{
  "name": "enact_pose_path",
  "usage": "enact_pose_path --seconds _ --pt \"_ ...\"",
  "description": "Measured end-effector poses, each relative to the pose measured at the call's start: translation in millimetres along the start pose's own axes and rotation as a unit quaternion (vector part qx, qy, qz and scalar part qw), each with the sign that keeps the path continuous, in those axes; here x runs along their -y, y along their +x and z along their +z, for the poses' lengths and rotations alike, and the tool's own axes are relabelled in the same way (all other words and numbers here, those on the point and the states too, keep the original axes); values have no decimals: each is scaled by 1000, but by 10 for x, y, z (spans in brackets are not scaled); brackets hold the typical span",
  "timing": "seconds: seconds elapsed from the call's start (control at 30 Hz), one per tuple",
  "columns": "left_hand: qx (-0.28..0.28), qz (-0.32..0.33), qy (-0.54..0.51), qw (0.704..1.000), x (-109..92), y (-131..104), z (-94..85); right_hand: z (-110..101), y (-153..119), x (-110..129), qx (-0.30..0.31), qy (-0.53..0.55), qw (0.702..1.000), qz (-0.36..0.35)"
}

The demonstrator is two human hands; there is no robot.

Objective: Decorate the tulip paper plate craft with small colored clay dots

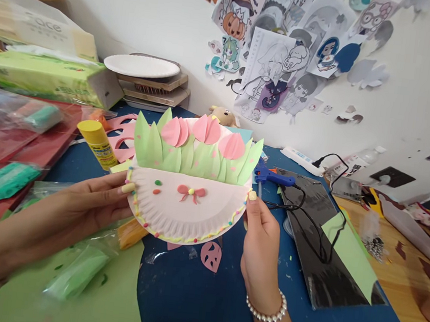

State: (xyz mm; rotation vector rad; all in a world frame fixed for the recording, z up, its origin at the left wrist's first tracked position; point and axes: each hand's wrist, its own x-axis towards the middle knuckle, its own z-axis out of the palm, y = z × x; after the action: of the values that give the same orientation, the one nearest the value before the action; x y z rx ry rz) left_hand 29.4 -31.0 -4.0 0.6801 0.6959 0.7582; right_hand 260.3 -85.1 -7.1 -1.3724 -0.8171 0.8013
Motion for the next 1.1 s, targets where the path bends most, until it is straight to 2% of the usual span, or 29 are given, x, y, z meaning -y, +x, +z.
enact_pose_path --seconds 0.27,0.5,0.63,0.9,1.1 --pt "-38 -1 8 999 -1 20 -9 -18 21 -11 -11 -3 1000 -11" --pt "-62 -6 57 996 22 44 -48 1 65 -20 -14 68 998 12" --pt "-64 -14 68 996 19 41 -44 -2 62 -11 -18 97 994 43" --pt "-55 -10 56 997 23 33 -46 7 32 -10 -10 34 999 14" --pt "-55 -6 51 997 18 32 -26 12 8 -5 11 55 998 18"
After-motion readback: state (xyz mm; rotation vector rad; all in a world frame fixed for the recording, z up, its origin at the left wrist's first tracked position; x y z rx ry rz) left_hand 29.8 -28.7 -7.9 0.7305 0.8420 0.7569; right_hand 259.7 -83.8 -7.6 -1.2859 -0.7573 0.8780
